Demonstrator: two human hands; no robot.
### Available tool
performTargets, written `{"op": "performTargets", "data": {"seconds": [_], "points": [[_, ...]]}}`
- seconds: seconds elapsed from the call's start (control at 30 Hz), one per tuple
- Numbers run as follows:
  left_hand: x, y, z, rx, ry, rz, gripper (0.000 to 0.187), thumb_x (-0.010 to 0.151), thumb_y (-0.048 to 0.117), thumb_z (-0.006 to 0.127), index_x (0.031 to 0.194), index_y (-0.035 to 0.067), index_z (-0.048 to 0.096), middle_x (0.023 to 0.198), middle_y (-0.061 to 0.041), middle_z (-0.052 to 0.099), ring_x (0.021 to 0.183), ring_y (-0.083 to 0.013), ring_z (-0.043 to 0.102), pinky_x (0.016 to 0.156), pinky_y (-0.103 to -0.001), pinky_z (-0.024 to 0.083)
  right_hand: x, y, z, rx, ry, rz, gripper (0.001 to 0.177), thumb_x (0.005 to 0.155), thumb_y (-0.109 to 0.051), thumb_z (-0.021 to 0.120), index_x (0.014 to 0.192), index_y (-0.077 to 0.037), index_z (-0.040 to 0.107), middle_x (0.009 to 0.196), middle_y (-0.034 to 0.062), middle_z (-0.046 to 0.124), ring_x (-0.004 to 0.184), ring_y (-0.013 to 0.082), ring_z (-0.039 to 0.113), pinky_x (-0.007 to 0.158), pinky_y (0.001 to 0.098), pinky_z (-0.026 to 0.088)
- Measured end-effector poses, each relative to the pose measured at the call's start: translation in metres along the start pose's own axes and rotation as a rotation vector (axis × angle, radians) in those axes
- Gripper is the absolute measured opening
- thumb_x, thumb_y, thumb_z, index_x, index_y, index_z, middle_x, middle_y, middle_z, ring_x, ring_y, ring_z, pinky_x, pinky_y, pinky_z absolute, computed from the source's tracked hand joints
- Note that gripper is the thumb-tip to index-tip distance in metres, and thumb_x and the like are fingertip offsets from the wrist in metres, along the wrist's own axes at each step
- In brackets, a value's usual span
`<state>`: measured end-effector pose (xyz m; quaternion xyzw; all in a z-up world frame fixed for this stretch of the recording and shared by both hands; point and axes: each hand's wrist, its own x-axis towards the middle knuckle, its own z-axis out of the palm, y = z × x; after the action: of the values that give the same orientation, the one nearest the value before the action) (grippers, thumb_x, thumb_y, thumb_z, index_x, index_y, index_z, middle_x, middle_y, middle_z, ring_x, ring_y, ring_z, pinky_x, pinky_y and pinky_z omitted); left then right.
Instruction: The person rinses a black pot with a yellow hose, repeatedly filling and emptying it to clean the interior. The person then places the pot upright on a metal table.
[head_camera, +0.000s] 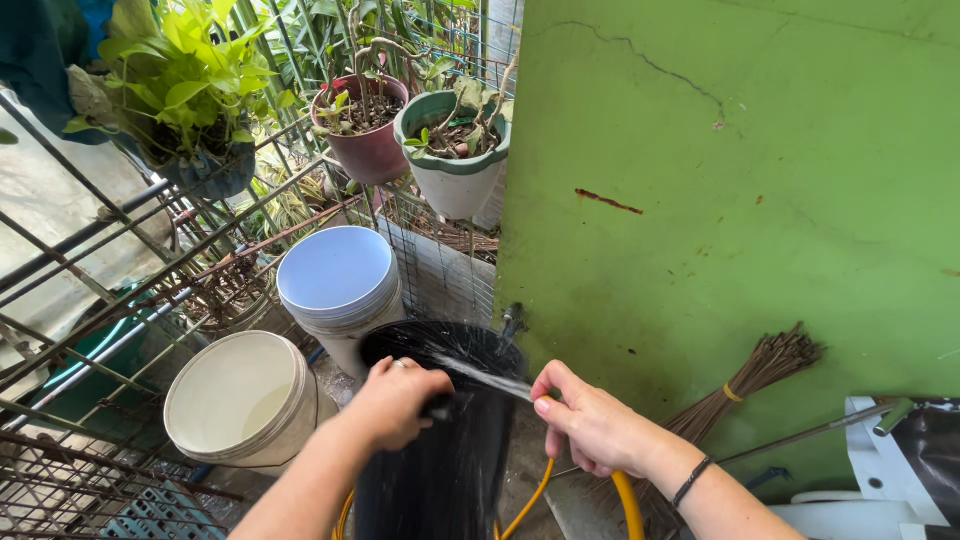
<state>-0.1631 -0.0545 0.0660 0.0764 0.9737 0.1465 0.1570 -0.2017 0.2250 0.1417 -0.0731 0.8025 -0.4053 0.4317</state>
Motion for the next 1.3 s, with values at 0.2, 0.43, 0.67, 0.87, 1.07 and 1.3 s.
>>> {"op": "performTargets", "data": {"seconds": [0.2,0.43,0.67,0.87,1.07,1.3], "points": [[-0.018,0.006,0.018,0.285,0.142,0.397,0.011,0.093,0.013,0.056,0.097,0.02,0.063,0.093,0.001,0.064,0.123,-0.0223,0.054,0.119,-0.066,0.018,0.01,0.016,0.013,-0.197,-0.056,0.099,0.02,0.103,-0.033,0.045,0.12,-0.022,0.047,0.081,0.0057,0.07,0.054,0.0159,0.057,0.047,0.0328,0.048],[-0.03,0.022,0.002,0.434,0.144,0.63,0.008,0.092,0.02,0.055,0.095,0.02,0.062,0.091,0.001,0.062,0.123,-0.0229,0.054,0.118,-0.068,0.019,0.033,0.046,0.058,-0.545,-0.013,-0.45,0.058,0.088,-0.042,0.078,0.121,-0.006,0.047,0.109,0.0219,0.067,0.104,0.0418,0.066,0.086,0.0456,0.054],[-0.033,0.03,-0.015,0.306,0.307,0.543,0.013,0.085,0.017,0.059,0.097,0.021,0.065,0.116,-0.005,0.061,0.135,-0.0326,0.046,0.109,-0.07,0.025,0.037,0.041,0.086,-0.562,-0.031,-0.407,0.06,0.082,-0.027,0.077,0.126,-0.002,0.046,0.093,0.025,0.07,0.093,0.0428,0.07,0.081,0.0468,0.059],[-0.006,0.001,-0.002,-0.307,0.345,0.279,0.078,0.058,-0.01,0.053,0.129,0.019,0.058,0.149,-0.009,0.049,0.147,-0.0426,0.034,0.114,-0.058,0.044,0.032,0.049,0.107,-0.609,0.152,-0.494,0.037,0.086,-0.018,0.072,0.113,-0.008,0.049,0.08,0.02,0.069,0.081,0.0444,0.068,0.067,0.0526,0.056],[0.009,-0.028,0.02,-1.185,-0.145,-0.582,0.054,0.097,0.041,0.066,0.144,0.016,0.06,0.116,-0.006,0.062,0.099,-0.0338,0.059,0.073,-0.057,0.05,0.028,0.047,0.141,-0.724,0.175,-0.514,0.032,0.085,-0.007,0.064,0.114,-0.012,0.05,0.078,0.0153,0.068,0.075,0.0417,0.068,0.063,0.0531,0.055],[-0.015,0.005,0.056,-1.237,0.087,-0.63,0.08,0.075,-0.003,0.054,0.146,0.033,0.054,0.086,-0.015,0.069,0.057,-0.0293,0.063,0.049,-0.047,0.052,0.019,0.065,0.129,-0.684,0.077,-0.541,0.042,0.082,-0.022,0.071,0.12,-0.015,0.054,0.102,0.0163,0.066,0.087,0.0405,0.069,0.069,0.0487,0.055]]}}
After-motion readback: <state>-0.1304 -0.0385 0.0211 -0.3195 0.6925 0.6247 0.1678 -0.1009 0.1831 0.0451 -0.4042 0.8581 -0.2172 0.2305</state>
